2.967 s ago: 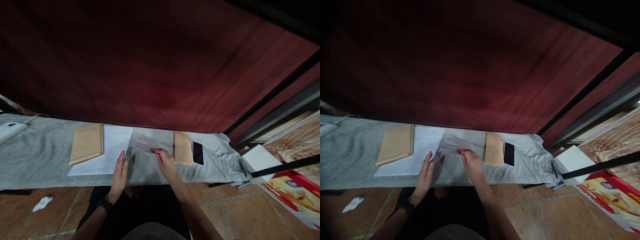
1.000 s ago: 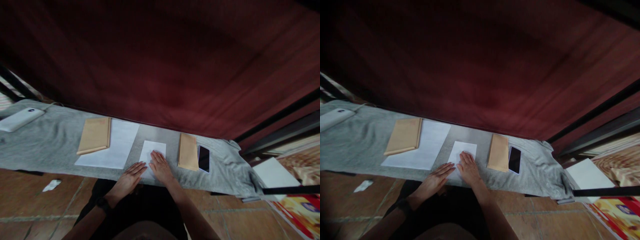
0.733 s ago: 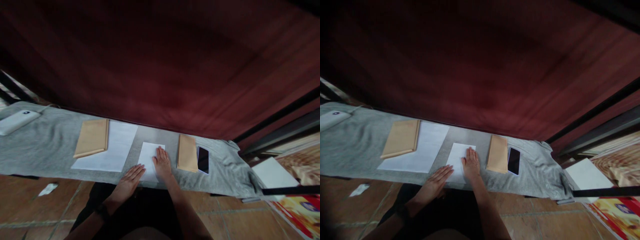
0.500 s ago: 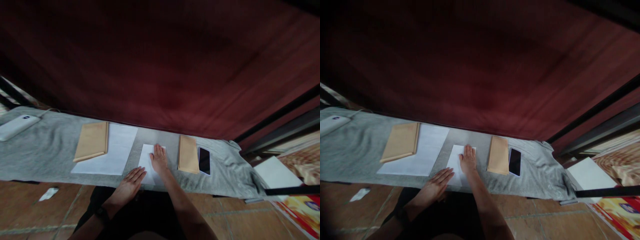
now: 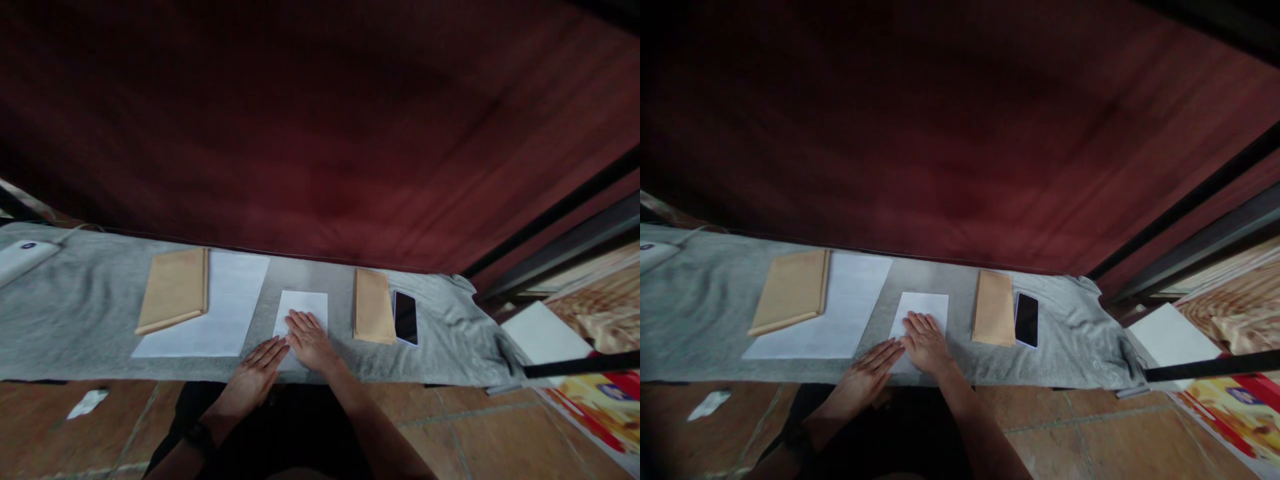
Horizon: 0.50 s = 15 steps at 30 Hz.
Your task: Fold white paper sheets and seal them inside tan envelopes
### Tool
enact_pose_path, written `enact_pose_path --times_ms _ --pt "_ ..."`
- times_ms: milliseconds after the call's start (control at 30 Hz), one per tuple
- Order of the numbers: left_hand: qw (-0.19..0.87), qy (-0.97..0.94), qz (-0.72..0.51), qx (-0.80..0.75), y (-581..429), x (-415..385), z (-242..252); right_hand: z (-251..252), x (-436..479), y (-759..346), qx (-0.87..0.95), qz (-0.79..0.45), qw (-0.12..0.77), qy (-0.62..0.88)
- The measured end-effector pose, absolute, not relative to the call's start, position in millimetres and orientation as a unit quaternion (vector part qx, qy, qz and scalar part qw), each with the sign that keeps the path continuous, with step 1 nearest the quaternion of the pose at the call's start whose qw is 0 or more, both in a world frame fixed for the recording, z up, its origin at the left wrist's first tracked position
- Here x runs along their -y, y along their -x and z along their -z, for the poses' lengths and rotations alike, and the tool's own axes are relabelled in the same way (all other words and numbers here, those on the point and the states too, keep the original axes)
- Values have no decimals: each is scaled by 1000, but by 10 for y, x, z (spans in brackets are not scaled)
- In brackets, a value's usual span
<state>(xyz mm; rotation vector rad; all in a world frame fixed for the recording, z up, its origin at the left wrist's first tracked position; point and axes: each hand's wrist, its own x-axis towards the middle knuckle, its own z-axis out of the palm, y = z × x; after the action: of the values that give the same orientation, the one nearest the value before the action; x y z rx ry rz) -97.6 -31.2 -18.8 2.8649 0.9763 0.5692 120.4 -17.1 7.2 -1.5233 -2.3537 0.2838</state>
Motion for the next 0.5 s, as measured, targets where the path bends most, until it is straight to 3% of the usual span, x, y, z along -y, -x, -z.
enact_pose_path --times_ms 267,500 --pt "34 -918 -200 -340 927 351 208 -161 862 -1823 856 -119 158 479" --pt "96 -916 -166 -353 995 379 -21 -162 938 -1858 838 -122 167 505"
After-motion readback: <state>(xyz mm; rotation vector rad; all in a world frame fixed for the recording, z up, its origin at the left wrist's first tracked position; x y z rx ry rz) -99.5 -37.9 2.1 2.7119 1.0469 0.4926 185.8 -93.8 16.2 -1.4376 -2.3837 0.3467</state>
